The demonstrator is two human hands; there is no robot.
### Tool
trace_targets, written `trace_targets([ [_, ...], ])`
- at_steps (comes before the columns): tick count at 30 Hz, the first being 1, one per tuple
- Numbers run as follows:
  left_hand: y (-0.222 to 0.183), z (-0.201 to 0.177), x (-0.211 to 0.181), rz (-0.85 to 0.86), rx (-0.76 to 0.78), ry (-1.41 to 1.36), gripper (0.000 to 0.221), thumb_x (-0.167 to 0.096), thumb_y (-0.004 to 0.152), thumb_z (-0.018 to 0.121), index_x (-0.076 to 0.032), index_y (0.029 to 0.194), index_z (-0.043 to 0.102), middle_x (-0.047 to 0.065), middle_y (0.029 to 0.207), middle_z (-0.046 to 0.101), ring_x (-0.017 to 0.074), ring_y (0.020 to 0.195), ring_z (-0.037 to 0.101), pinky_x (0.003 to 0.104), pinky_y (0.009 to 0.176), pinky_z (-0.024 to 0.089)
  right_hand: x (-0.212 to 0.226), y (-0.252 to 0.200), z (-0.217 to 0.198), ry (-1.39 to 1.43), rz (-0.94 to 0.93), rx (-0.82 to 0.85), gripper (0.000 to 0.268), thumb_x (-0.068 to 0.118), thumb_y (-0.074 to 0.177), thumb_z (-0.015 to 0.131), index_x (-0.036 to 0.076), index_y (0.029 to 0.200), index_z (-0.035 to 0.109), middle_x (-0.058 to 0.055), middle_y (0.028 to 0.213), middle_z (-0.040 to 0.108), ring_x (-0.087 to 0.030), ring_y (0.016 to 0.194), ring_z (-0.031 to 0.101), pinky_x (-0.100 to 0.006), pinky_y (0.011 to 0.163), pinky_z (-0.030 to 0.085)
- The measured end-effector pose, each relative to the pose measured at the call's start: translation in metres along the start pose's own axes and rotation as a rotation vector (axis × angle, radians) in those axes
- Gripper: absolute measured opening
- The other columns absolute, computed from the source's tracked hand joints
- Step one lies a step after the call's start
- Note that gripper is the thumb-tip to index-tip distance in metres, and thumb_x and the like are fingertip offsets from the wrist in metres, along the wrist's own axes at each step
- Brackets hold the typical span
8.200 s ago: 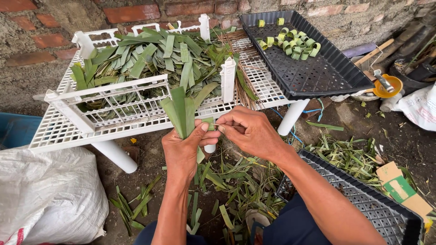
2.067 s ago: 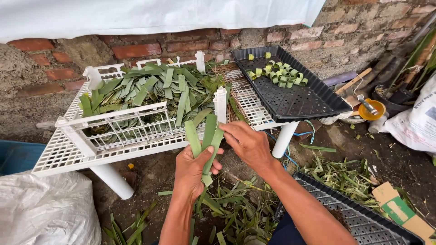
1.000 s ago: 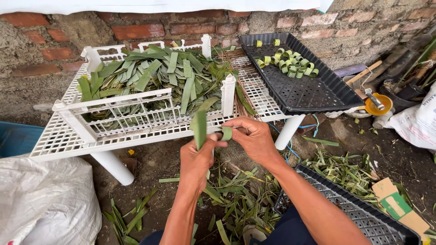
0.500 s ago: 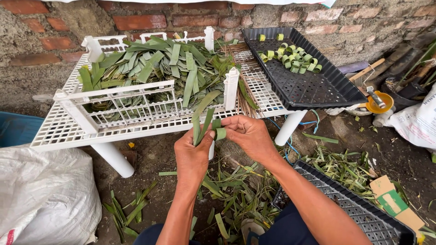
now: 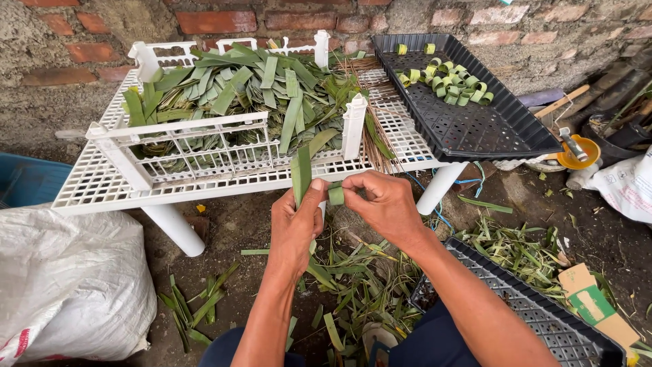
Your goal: Weaving and folding long green leaves into small, square decorative or functional units.
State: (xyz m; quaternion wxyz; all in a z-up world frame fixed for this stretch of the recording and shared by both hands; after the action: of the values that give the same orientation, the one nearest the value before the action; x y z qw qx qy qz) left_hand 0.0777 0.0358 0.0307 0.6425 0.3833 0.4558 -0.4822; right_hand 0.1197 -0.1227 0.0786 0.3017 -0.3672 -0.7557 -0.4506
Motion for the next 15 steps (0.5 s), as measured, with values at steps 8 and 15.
trace_targets([
  [8,0.005,-0.004,0.005,-0.084,-0.071,-0.035,0.033,-0.015,0.084,0.086,0.005,0.106,0.070,0.009,0.059,0.055,0.0053,0.038,0.040,0.023,0.040,0.035,0.040,-0.006,0.001,-0.320,-0.286,0.019,0.009,0.007,0.095,0.076,0.014,0.101,0.077,-0.003,0.086,0.077,-0.024,0.072,0.076,-0.034,0.061,0.063],
  [15,0.004,-0.003,0.011,-0.084,-0.056,0.022,0.019,-0.011,0.086,0.086,0.004,0.092,0.075,0.008,0.053,0.057,0.0065,0.043,0.040,0.025,0.045,0.033,0.044,-0.007,0.000,-0.392,-0.334,-0.012,0.008,0.009,0.096,0.076,0.017,0.098,0.075,0.001,0.083,0.073,-0.022,0.072,0.076,-0.033,0.061,0.063],
])
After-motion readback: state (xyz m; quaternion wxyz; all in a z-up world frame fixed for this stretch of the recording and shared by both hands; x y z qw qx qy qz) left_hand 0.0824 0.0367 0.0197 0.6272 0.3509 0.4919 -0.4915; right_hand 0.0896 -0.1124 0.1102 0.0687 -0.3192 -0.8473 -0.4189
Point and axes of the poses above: each hand's wrist, its own y-axis towards the middle knuckle, its own z-axis out of the palm, x = y × z, the point moved 9 cm from there along y, towards the middle knuckle
